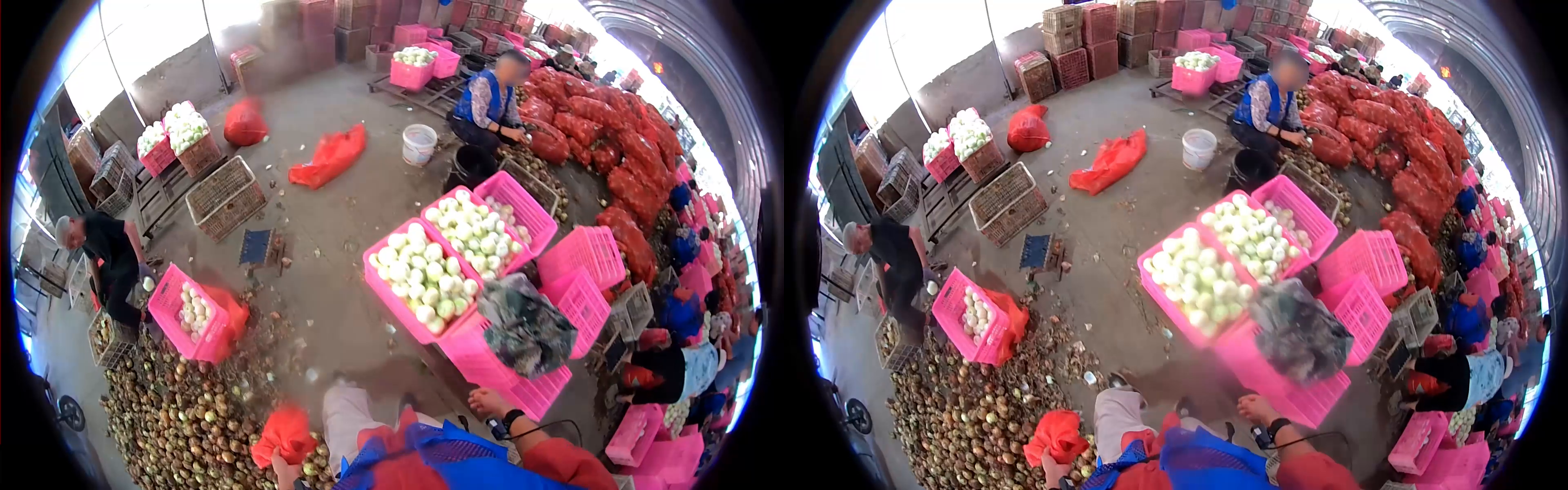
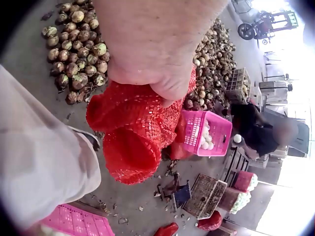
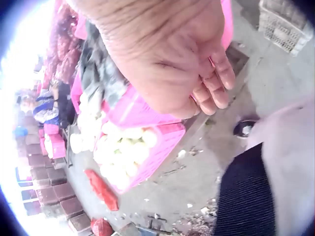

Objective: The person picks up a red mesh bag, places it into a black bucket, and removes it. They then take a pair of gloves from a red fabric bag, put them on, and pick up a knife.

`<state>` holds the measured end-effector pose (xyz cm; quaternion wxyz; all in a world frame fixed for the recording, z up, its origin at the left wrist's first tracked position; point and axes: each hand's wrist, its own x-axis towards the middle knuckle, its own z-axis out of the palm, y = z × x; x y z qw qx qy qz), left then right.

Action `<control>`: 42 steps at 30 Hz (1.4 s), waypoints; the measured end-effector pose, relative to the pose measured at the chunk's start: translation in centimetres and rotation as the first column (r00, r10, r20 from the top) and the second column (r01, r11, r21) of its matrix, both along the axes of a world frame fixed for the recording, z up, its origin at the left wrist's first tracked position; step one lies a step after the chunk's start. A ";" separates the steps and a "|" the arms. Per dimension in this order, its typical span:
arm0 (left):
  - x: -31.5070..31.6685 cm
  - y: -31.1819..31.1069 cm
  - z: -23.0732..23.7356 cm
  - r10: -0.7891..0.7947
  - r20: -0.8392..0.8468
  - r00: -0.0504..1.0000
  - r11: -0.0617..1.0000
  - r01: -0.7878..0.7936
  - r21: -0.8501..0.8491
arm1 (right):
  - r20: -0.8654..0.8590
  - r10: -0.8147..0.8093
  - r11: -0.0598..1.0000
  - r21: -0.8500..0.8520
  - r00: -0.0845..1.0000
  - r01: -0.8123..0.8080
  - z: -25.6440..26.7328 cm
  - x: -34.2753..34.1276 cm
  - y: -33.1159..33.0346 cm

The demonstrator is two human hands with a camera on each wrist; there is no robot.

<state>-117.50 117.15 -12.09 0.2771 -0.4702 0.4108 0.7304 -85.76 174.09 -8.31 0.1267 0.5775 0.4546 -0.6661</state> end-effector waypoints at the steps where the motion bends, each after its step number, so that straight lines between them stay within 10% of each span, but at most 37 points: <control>1: -1.6 0.4 -0.5 -0.043 -0.059 0.997 0.999 0.045 0.028 | -0.002 0.003 1.000 0.001 1.000 -0.003 -0.8 -3.6 2.1; 8: -20.8 1.2 -4.3 -0.228 0.027 0.973 0.966 0.230 -0.117 | -0.051 0.048 0.990 0.135 0.998 -0.041 -1.9 -25.2 8.5; 9: -24.5 1.8 -4.8 -0.164 -0.033 0.986 0.980 0.167 0.110 | 0.004 0.086 0.993 0.080 0.996 -0.086 -2.0 -28.0 8.4; 12: -34.1 6.7 -1.0 0.084 -0.090 0.992 0.996 -0.088 -0.036 | 0.001 0.086 0.995 -0.046 0.996 -0.086 -5.9 -33.6 7.1; 21: -61.7 20.0 0.7 -0.181 -0.243 0.953 0.978 0.201 0.059 | 0.170 0.087 0.996 -0.043 0.982 -0.081 -3.9 -44.6 11.7; 24: -68.2 26.6 0.5 -0.219 -0.247 0.944 0.969 0.241 0.061 | -0.031 0.177 0.974 -0.139 0.984 -0.180 -16.3 -41.3 16.5; 27: -72.9 32.6 -0.3 -0.272 -0.202 0.941 0.955 0.289 0.062 | 0.142 0.546 0.820 0.111 0.825 -0.562 -12.6 -48.4 21.0; 28: -74.2 34.6 -0.7 -0.279 -0.186 0.942 0.954 0.294 0.063 | 0.094 -0.022 0.985 -0.170 0.995 0.038 -8.8 -51.7 23.0; 30: -76.6 38.4 -0.7 -0.285 -0.160 0.945 0.951 0.299 0.076 | 0.071 -0.052 0.998 -0.013 0.996 0.053 0.2 -61.0 27.7; 42: -101.1 62.9 -1.1 -0.373 -0.213 0.903 0.902 0.407 0.144 | -0.085 -0.227 0.968 0.090 0.970 0.235 -4.7 -83.1 48.4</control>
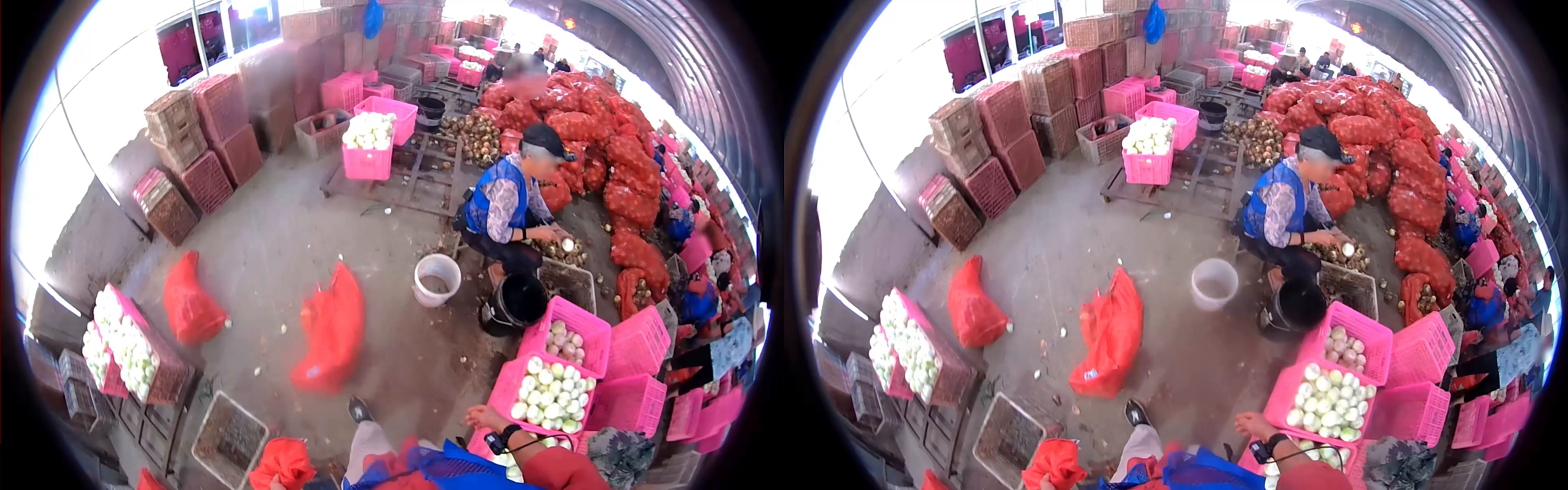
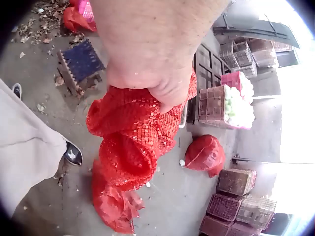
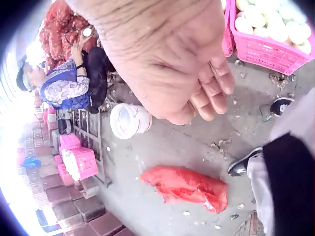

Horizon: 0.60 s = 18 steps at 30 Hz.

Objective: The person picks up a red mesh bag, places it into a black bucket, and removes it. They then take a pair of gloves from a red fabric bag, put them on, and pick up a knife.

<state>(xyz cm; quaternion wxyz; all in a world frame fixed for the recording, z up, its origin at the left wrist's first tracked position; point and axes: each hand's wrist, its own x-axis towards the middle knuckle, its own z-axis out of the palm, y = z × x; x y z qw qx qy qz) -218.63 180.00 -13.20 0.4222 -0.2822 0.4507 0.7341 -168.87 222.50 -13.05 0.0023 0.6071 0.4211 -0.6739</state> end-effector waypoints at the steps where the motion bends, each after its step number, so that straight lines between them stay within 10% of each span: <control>1: -2.4 2.0 0.1 -0.020 0.004 1.000 1.000 0.020 0.014 | 0.011 -0.006 1.000 0.003 1.000 0.006 0.2 -0.9 1.1; 3: -6.5 4.9 0.3 -0.038 0.013 0.999 0.998 0.038 0.050 | 0.068 -0.135 0.985 -0.099 0.988 0.141 0.3 -2.2 1.5; 6: -14.0 11.3 1.0 -0.144 -0.142 0.979 0.990 0.141 -0.028 | -0.402 -0.248 0.905 -0.422 0.881 0.063 -13.0 2.0 1.4; 8: -17.5 17.4 3.1 -0.106 -0.013 0.994 0.991 0.105 -0.079 | -0.560 -0.138 0.944 -0.325 0.817 -0.063 -7.7 -1.0 2.2; 10: -17.7 28.8 15.3 -0.204 0.039 0.978 0.974 0.207 -0.097 | 0.073 -0.224 0.917 -0.323 0.972 0.235 -2.6 -4.5 3.4; 11: -18.6 31.9 16.0 -0.221 0.030 0.975 0.947 0.222 -0.232 | 0.078 -0.233 0.913 -0.326 0.969 0.246 -2.0 -5.1 4.9; 14: -27.1 32.9 -1.2 -0.203 -0.127 0.971 0.979 0.204 -0.008 | 0.132 -0.230 0.904 -0.339 0.964 0.262 -2.1 -7.0 8.5; 15: -27.1 35.8 -0.5 -0.257 -0.154 0.954 0.966 0.259 -0.009 | 0.130 0.324 0.946 -0.057 0.937 -0.319 -3.1 -7.0 11.9; 16: -27.2 38.6 -0.5 -0.277 -0.152 0.949 0.961 0.277 -0.023 | 0.278 0.747 0.578 0.177 0.604 -0.796 -4.2 -6.9 14.3; 18: -27.8 42.6 0.2 -0.246 -0.121 0.962 0.969 0.239 -0.065 | 0.321 0.793 0.515 0.100 0.518 -0.851 -6.4 -8.8 18.9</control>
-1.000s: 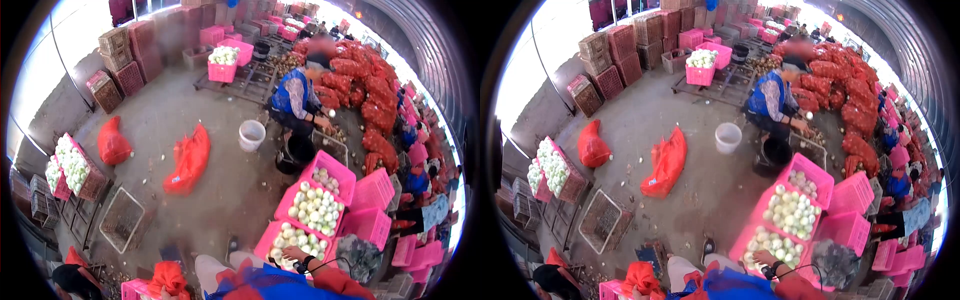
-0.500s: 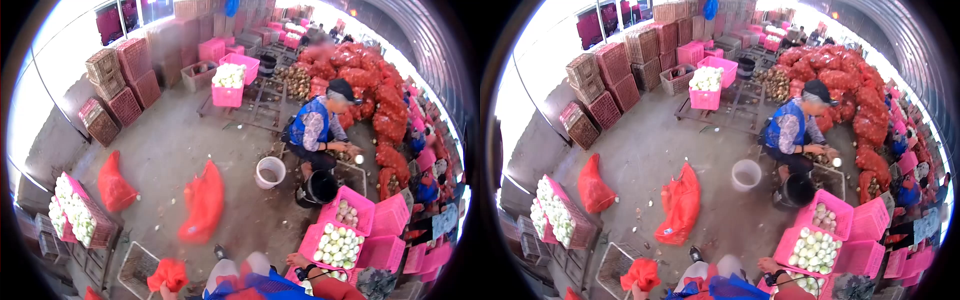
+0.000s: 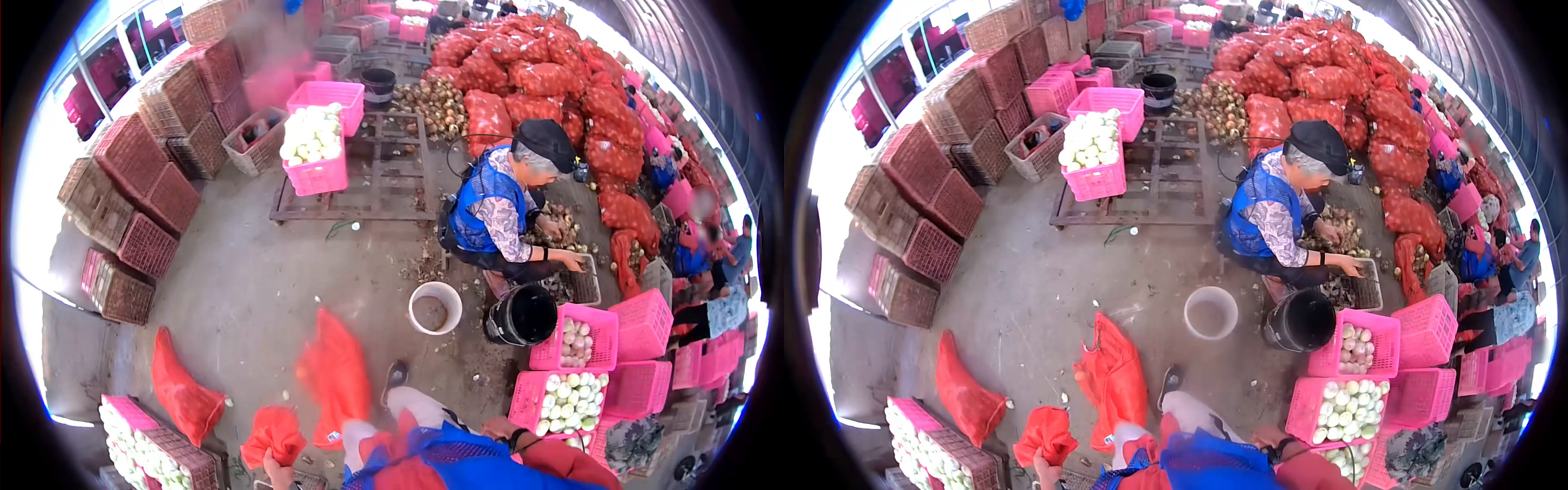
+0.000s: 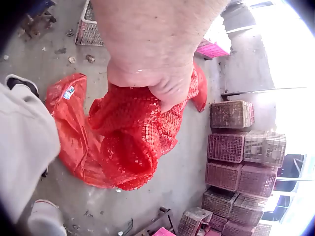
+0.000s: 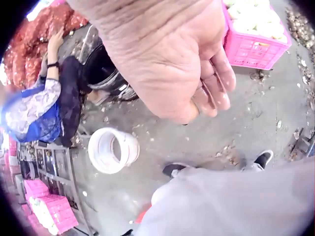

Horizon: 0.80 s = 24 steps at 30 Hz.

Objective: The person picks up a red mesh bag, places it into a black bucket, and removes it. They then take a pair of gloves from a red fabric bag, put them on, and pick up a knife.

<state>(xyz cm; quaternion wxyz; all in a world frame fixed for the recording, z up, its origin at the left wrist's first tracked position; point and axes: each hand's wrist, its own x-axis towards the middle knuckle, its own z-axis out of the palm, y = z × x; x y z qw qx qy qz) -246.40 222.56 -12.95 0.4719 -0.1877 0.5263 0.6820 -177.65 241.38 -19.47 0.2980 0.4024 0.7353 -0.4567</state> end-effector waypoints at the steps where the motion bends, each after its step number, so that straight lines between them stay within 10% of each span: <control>1: -0.5 2.1 -0.2 -0.071 -0.018 0.997 0.996 0.072 0.046 | 0.124 -0.011 0.986 -0.162 0.992 0.031 -0.3 -1.3 3.6; 3: -0.9 5.9 0.6 -0.047 0.043 0.998 0.999 0.046 0.014 | -0.068 -0.729 0.600 -0.542 0.681 0.589 -11.0 1.7 7.2; 5: -1.9 10.3 1.7 0.056 0.080 0.995 0.997 -0.052 -0.052 | 0.003 -0.969 0.224 -0.421 0.248 0.879 4.7 -8.3 16.5; 12: -9.2 26.2 0.1 -0.089 0.175 0.980 0.992 0.103 -0.070 | -0.208 -0.967 0.227 -0.440 0.148 0.869 11.2 -17.8 33.9; 18: -16.2 45.7 -0.3 -0.131 0.174 0.976 0.973 0.160 -0.168 | -0.169 -0.984 0.026 -0.479 -0.064 0.878 13.1 -22.9 42.8; 24: -20.0 64.5 2.1 -0.279 -0.076 0.957 0.958 0.271 -0.098 | -0.252 -0.951 -0.012 -0.553 -0.181 0.833 19.1 -28.4 51.7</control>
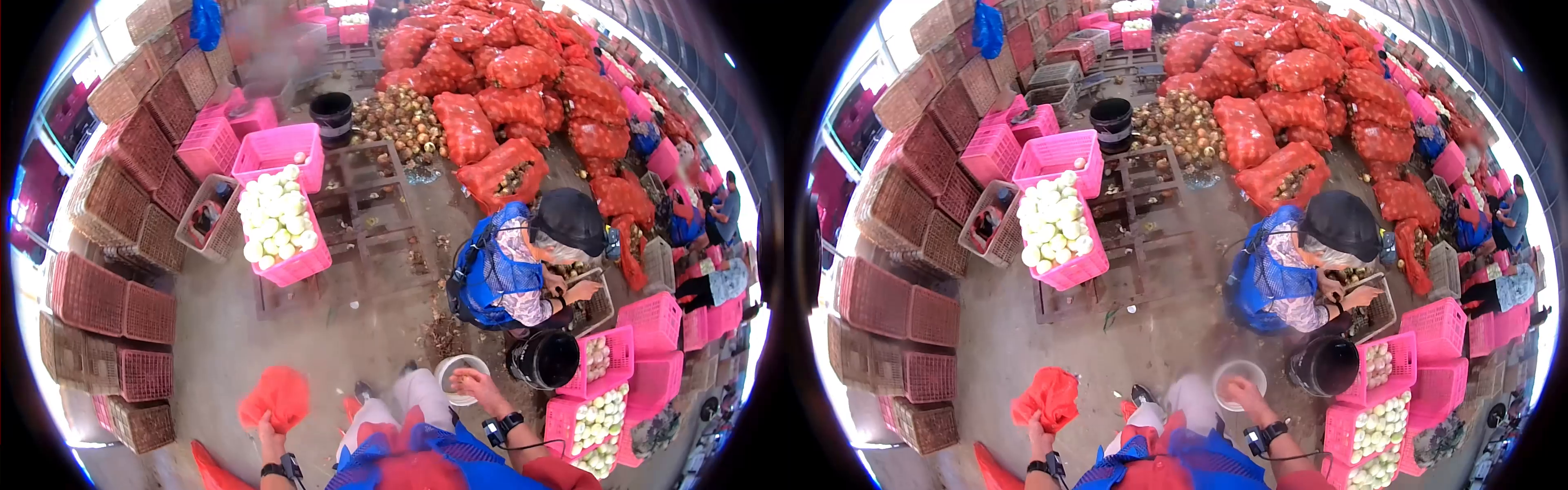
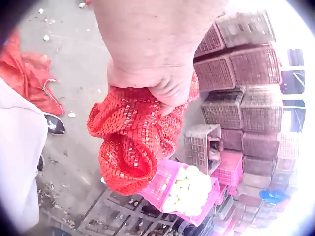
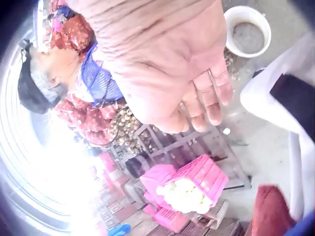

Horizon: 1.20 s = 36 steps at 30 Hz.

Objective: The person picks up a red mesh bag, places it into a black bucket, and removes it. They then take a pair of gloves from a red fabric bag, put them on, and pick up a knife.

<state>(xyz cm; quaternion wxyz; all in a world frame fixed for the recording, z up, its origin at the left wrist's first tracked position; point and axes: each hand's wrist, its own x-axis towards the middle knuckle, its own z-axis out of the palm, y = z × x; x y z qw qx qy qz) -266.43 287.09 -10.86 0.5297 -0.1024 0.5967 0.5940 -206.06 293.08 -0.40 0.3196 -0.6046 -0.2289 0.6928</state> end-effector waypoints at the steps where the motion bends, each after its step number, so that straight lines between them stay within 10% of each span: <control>1: -0.4 2.6 0.2 -0.012 -0.002 1.000 1.000 0.012 -0.017 | 0.004 0.023 0.997 0.069 1.000 -0.023 0.7 -0.4 1.8; 8: -0.1 16.2 1.5 -0.146 0.004 0.989 0.987 0.145 0.070 | -0.258 0.018 0.935 0.346 0.966 0.075 8.0 -0.7 18.0; 16: 5.0 25.3 1.3 -0.148 0.029 0.989 0.989 0.147 0.028 | -0.182 0.007 0.880 0.468 0.983 0.081 17.0 2.1 28.0; 28: 11.7 45.5 -0.1 -0.366 0.076 0.927 0.930 0.366 0.017 | -0.036 -0.321 0.721 0.639 0.946 0.269 19.2 8.4 32.7; 36: 15.0 59.3 -3.7 -0.317 0.094 0.944 0.944 0.323 -0.068 | -0.052 -0.203 0.724 0.664 0.978 0.186 17.9 8.4 53.5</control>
